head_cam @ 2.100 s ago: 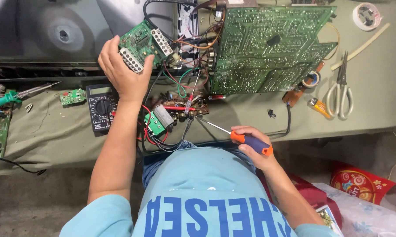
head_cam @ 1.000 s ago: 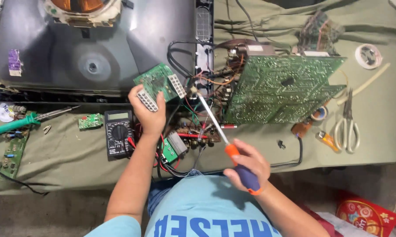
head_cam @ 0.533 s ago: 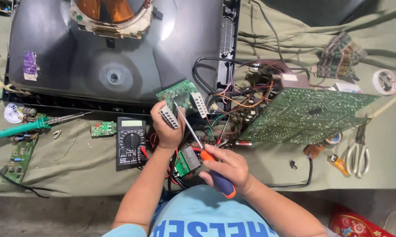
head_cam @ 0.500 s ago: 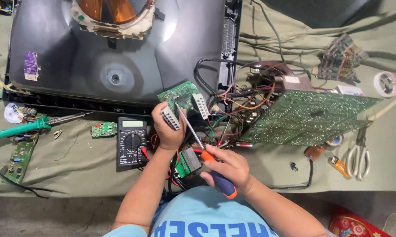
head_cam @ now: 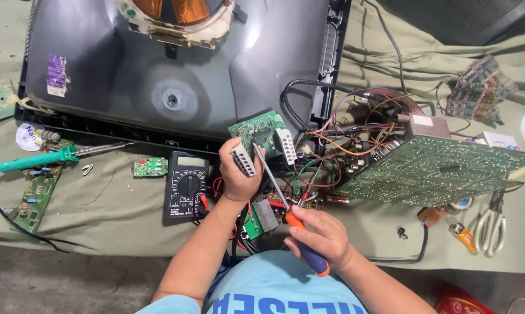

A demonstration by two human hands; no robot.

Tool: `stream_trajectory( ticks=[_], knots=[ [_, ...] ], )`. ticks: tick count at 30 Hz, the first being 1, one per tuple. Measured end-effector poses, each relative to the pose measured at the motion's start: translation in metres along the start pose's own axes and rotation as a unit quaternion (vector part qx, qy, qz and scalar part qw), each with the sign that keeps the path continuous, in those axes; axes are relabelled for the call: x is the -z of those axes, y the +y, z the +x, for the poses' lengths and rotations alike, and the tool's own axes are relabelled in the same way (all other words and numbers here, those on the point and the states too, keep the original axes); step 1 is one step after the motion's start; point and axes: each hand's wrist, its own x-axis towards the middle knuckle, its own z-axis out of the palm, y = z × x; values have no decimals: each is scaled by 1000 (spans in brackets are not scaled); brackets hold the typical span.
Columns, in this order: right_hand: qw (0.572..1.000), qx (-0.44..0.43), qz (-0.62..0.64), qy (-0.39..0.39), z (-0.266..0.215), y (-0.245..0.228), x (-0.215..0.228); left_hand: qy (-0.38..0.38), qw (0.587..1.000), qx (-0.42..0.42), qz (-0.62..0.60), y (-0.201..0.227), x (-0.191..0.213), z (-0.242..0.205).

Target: The person is working on the internal components of a CRT television, adjusting and inspecting circuit boards using a screwdriver.

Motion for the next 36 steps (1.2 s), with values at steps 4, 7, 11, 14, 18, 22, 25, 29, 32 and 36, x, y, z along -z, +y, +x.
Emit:
stream_trajectory(
  ticks=[4,7,11,14,18,22,25,29,32,36],
  knots=[
    [1000,2,2,0,2,0,0,-15,999,12,-28,0,0,0],
    [1000,4,-2,26,6,3,-2,-11,1000,3,-17,-1,0,0],
    [1000,7,7,18,1,-1,1,-16,1000,6,-25,-3,1,-2],
    [1000,2,-10,19,-5,1,3,-19,999,15,-21,-4,1,-2],
    [999,-3,-9,34,2,-4,-1,-15,998,7,-57,-1,-2,0],
    [999,0,-14,31,4,-6,1,-15,999,-1,-35,-1,0,-1],
    [999,-12,-26,39,2,-5,7,-28,998,38,-32,-4,0,-4],
    [999,-16,-25,42,5,-8,6,-17,999,27,-18,-1,0,-3],
    [999,-12,-17,46,9,-7,5,-21,999,22,-19,-2,1,-2],
    [998,-14,-21,50,5,-7,9,-15,1000,24,-2,-3,0,-3]
  ],
)
